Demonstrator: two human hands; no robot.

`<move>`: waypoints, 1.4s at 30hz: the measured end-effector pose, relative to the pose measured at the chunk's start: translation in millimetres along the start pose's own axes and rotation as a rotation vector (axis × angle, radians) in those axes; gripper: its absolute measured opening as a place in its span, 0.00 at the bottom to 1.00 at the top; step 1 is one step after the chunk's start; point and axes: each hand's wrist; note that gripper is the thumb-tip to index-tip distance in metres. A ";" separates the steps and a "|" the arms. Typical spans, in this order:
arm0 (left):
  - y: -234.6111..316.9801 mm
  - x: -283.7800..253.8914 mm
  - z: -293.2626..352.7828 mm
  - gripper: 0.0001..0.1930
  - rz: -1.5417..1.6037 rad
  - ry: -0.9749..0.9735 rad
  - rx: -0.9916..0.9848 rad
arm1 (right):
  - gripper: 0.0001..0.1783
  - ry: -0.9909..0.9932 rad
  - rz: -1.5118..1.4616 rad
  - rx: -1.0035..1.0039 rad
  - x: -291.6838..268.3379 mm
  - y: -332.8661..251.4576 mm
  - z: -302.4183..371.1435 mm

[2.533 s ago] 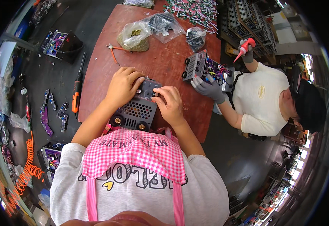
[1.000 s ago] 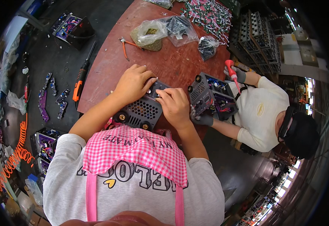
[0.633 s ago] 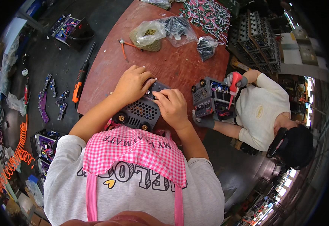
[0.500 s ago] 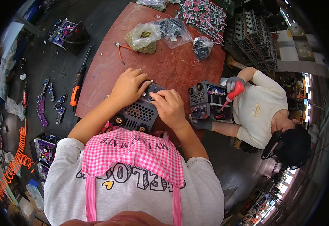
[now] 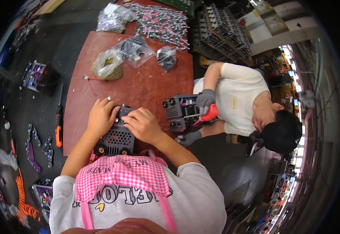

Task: Assembling components and screwing covers onto electronic power supply units at a workbench.

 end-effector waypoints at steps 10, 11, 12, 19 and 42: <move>8.0 0.1 -2.7 0.05 -0.017 -0.035 -0.050 | 0.15 0.035 0.005 0.026 -1.6 0.4 4.2; 7.2 0.9 -2.4 0.05 -0.017 -0.037 -0.055 | 0.15 0.028 0.003 0.029 -0.6 0.1 5.8; 6.2 1.6 -2.5 0.05 -0.015 -0.045 -0.052 | 0.15 0.030 0.004 0.038 0.2 -0.2 6.8; 1.1 0.1 4.8 0.08 -0.067 -0.023 -0.023 | 0.14 -0.001 -0.146 0.121 5.1 3.8 8.9; -12.0 3.9 7.5 0.08 -0.003 -0.041 -0.038 | 0.16 -0.049 -0.093 0.231 -2.2 -14.9 2.7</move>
Point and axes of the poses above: each hand's wrist, its own z-axis away from the middle knuckle, its own x-axis out of the palm, y = z × x, and after that the axes turned 10 degrees about z, right-handed
